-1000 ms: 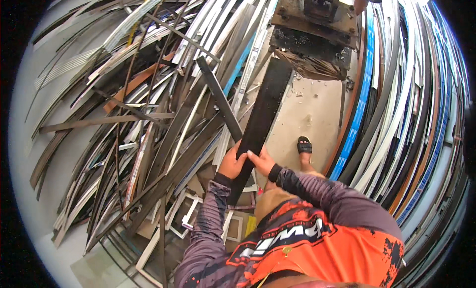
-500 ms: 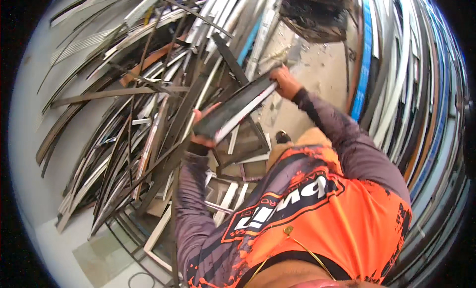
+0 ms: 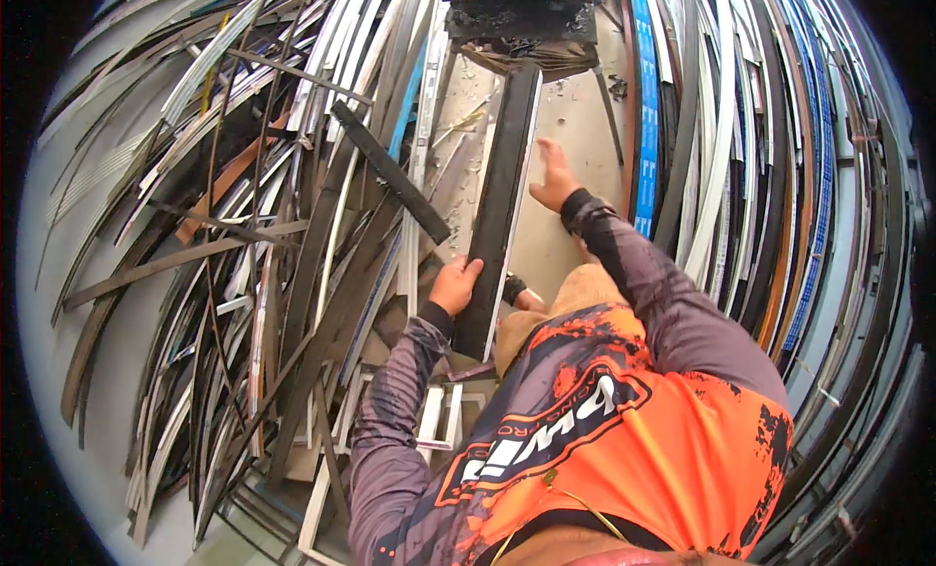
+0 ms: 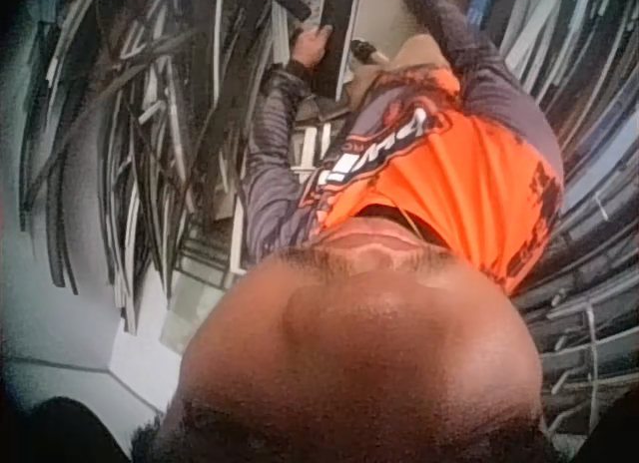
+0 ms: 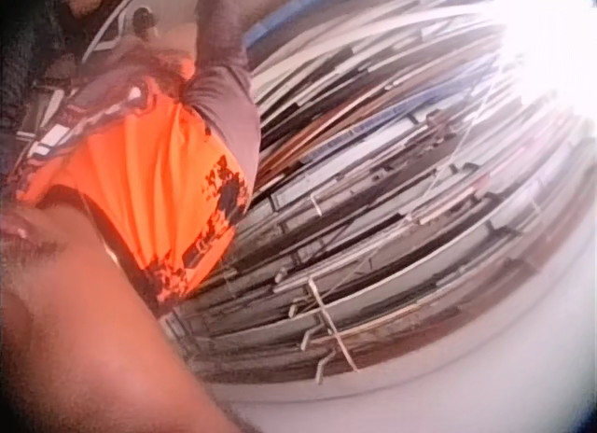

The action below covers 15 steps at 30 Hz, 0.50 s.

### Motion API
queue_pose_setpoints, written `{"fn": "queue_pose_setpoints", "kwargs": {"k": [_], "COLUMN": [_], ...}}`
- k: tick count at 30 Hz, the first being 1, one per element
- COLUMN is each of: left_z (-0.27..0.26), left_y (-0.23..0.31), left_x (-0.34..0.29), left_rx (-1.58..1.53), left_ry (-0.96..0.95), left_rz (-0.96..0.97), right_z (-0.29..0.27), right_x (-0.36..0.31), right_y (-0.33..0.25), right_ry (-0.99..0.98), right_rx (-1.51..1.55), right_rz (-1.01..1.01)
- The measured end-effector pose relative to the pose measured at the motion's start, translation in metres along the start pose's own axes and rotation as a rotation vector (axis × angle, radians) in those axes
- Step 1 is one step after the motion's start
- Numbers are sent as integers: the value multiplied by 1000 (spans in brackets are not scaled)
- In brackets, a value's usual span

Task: The person picks up several long black metal profiles one by one from a large pile of scrap material, moves them aside, and holds them up.

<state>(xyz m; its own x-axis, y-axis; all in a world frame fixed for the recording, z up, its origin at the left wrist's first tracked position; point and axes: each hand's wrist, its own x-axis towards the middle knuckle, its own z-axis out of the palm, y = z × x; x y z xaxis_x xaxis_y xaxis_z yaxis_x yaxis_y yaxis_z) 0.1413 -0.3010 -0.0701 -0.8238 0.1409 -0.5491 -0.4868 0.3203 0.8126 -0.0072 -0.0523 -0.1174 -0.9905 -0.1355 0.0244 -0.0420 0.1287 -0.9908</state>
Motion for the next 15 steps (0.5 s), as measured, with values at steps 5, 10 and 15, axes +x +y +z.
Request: {"fn": "queue_pose_setpoints", "kwargs": {"k": [5,10,15], "left_z": [50,83,80], "left_y": [34,56,61], "left_x": [41,88,78], "left_rx": [201,314,281], "left_ry": [13,78,65], "left_rz": [4,-45,-132], "right_z": [-19,-54,-67], "right_x": [1,66,114], "right_y": [29,67,71], "right_ry": [-200,10,-35], "right_rx": [1053,1093,967], "right_rz": [917,852,907]}}
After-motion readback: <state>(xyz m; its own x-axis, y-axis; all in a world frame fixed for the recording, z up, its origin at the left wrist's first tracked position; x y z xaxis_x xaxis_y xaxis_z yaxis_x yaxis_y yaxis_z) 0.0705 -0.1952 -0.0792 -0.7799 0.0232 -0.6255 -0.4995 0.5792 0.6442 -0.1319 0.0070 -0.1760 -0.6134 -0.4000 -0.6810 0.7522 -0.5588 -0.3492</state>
